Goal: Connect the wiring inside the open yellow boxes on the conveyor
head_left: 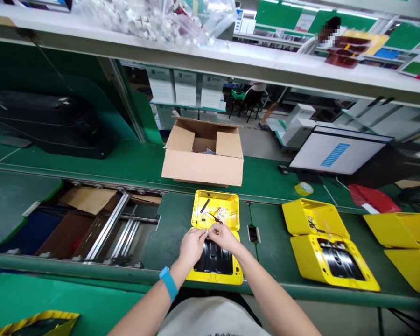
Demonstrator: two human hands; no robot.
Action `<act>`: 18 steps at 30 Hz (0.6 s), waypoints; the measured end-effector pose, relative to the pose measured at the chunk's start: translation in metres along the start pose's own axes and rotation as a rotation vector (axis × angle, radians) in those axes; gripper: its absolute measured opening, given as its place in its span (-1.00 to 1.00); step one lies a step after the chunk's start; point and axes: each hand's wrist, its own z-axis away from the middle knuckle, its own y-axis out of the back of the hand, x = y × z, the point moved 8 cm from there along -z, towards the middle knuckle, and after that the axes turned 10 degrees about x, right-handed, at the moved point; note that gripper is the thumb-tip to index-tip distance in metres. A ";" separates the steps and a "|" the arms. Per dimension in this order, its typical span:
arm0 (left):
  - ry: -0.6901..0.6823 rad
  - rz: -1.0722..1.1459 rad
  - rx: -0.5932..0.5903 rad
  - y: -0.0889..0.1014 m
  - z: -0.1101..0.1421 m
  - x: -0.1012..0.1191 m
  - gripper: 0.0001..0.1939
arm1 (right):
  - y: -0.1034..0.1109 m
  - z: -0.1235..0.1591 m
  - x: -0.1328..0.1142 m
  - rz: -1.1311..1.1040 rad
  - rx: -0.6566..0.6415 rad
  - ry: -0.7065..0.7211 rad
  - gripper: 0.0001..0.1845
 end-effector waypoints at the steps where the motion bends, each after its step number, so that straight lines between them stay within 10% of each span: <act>1: -0.004 -0.007 -0.004 0.000 -0.001 0.001 -0.74 | 0.000 -0.001 0.001 -0.007 0.001 0.001 -0.88; 13: 0.009 0.110 -0.113 -0.007 -0.003 -0.013 -0.77 | -0.011 -0.003 0.001 0.049 -0.069 0.018 -0.87; 16: -0.026 0.192 -0.177 -0.006 0.006 -0.028 -0.66 | 0.006 -0.008 -0.010 0.067 -0.047 0.039 -0.81; 18: 0.066 0.233 -0.015 0.011 -0.001 -0.054 -0.49 | 0.036 -0.014 -0.011 0.084 0.086 0.032 -0.65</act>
